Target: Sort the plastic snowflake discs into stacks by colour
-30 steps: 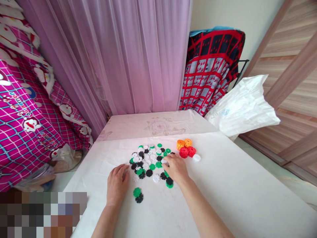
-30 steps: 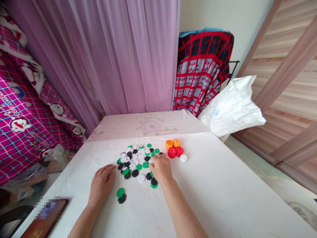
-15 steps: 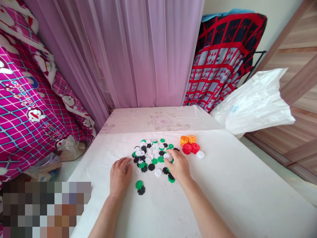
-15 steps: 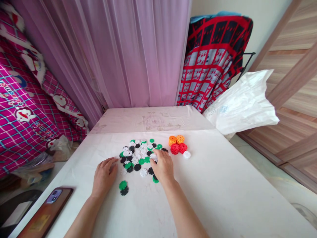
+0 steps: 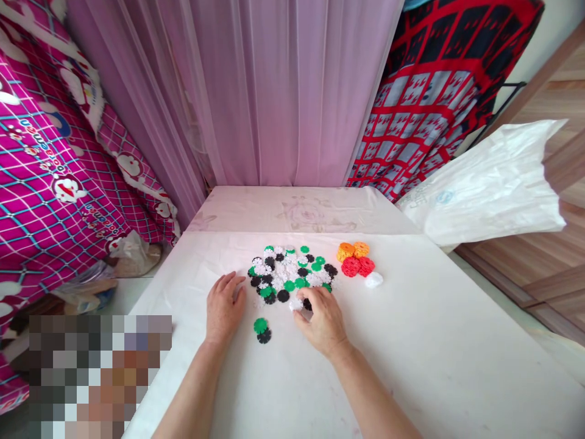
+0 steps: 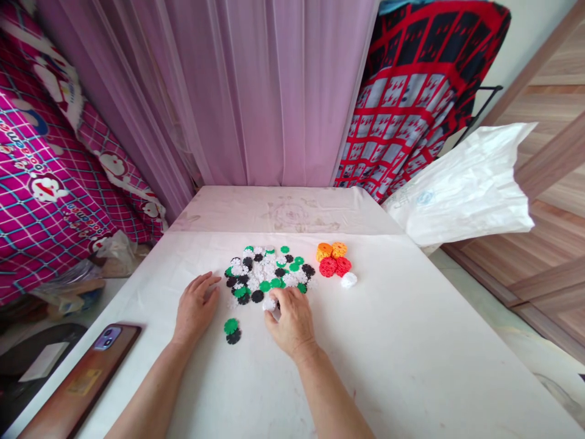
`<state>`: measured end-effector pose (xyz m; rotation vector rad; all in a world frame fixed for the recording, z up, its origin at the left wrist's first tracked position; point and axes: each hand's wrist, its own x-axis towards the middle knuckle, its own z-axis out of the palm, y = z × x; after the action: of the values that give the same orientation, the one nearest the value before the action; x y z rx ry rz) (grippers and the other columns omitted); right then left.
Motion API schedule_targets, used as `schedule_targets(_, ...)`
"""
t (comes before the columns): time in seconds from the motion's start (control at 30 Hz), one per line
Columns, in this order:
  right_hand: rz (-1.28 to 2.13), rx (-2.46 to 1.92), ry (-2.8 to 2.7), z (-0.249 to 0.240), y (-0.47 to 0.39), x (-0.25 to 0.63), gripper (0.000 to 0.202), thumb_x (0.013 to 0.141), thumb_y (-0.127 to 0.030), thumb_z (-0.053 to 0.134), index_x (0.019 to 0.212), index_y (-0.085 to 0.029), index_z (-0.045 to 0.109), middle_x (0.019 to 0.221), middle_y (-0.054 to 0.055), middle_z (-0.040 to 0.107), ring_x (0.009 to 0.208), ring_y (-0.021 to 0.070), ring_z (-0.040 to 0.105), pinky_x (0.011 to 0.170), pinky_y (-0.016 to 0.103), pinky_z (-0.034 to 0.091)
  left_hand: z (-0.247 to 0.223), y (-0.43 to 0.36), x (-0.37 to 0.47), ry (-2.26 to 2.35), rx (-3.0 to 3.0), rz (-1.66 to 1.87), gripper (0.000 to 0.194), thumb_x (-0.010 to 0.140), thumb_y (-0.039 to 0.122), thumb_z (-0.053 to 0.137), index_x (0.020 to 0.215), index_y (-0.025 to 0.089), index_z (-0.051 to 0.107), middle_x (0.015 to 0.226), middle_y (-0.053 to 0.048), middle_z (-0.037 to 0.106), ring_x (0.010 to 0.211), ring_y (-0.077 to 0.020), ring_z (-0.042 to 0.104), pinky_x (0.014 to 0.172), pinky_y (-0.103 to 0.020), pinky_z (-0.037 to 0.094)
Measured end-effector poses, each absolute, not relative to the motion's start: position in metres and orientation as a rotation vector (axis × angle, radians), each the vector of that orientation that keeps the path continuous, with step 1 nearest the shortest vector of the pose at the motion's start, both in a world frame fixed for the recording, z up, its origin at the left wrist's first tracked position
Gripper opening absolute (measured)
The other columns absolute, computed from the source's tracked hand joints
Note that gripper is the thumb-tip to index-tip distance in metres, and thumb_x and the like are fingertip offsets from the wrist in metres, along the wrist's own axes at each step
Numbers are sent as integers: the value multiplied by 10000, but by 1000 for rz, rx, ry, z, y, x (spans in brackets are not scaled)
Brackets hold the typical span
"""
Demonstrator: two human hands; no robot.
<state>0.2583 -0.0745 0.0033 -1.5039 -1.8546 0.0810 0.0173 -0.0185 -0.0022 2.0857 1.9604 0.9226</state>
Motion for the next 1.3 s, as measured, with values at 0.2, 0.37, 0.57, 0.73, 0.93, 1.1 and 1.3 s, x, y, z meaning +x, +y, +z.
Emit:
schedule_targets(0.2,138,-1526,-1894,2,-76,257,309,719,-135,631,1007,-243,600,975,29,713,948,243,594,854,368,437,0,-19,20,1974,2092,893,341,886,336,469,1104,270,723,1295,-48,669,1266,-292,550,1100,-498,425)
schedule_targets(0.37,112,-1527,-1892,3,-75,258,301,730,-151,638,1015,-244,607,979,32,715,943,237,596,841,363,432,-1,-20,20,1968,2114,873,349,891,327,457,1101,251,725,1300,-66,665,1272,-296,545,1096,-503,426)
schedule_targets(0.57,64,-1502,-1891,4,-72,264,195,766,-194,654,951,-240,616,916,15,714,898,218,600,808,345,417,-3,-19,19,1962,2149,874,345,898,338,450,1091,260,726,1284,-57,672,1264,-283,551,1094,-483,429)
schedule_targets(0.73,75,-1486,-1928,3,-74,261,193,769,-179,653,948,-244,624,929,11,725,901,217,608,808,342,414,-2,-20,19,1957,2140,862,351,903,346,443,1084,255,729,1284,-61,672,1263,-295,546,1091,-494,426)
schedule_targets(0.93,0,-1511,-1865,5,-66,272,120,842,-219,600,955,-232,640,923,35,721,900,222,604,800,342,416,0,-21,20,1956,2133,858,338,899,337,453,1082,260,727,1287,-60,671,1265,-296,543,1091,-501,421)
schedule_targets(1.1,-147,-1647,-1719,3,-47,292,149,837,-176,568,935,-231,666,907,39,715,915,235,578,817,352,418,1,-21,20,1962,2144,837,331,905,332,454,1078,262,727,1283,-57,673,1267,-297,542,1095,-500,413)
schedule_targets(1.3,-177,-1717,-1724,-5,-41,293,131,810,-184,617,918,-222,681,883,53,702,919,239,566,796,345,402,2,-21,20,1964,2163,815,325,897,320,470,1089,263,726,1287,-60,672,1272,-294,543,1094,-497,414)
